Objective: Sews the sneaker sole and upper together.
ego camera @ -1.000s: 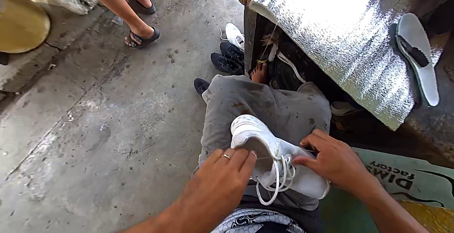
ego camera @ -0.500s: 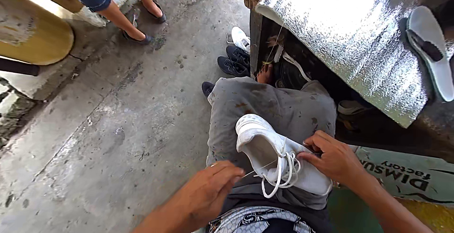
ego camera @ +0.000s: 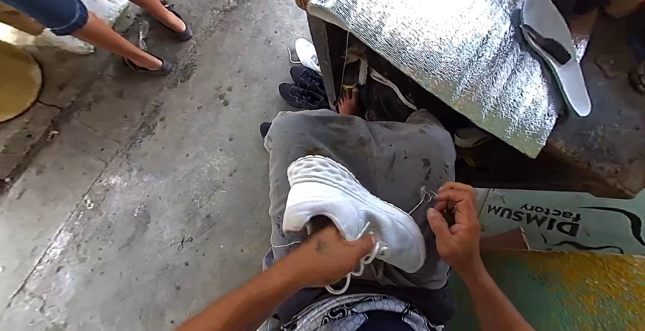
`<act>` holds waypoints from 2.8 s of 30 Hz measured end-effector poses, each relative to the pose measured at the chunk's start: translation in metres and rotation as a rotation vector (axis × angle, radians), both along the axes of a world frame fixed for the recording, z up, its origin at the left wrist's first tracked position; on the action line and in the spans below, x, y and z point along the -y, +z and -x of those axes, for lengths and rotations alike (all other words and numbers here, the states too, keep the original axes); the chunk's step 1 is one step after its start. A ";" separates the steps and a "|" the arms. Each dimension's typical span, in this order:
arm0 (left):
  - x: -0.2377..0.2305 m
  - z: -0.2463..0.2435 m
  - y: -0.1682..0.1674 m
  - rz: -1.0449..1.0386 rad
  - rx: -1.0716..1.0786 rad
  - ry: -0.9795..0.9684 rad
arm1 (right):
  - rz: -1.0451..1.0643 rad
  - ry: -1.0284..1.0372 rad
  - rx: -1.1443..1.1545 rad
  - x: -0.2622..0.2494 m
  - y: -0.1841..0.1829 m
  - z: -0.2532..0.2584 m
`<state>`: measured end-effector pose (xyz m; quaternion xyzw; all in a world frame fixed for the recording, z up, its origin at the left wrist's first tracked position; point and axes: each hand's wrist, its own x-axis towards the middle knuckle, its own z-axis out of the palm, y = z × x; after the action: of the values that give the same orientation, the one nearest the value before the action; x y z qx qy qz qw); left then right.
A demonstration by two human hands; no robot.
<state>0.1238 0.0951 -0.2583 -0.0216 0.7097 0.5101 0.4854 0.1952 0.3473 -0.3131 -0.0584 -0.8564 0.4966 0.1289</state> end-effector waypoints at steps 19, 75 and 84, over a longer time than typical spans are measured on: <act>0.007 -0.007 -0.055 -0.409 0.289 0.203 | -0.455 0.497 0.351 -0.028 0.034 -0.014; 0.099 -0.010 0.021 0.645 -1.229 -0.164 | -0.760 1.165 -0.143 0.071 0.099 0.088; 0.030 0.023 0.007 0.292 -1.377 -0.559 | -0.662 0.816 -0.325 0.021 0.062 0.053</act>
<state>0.1008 0.0649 -0.2513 0.4186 0.8920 0.1670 0.0360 0.1417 0.3267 -0.2515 0.3993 -0.8891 0.2130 0.0678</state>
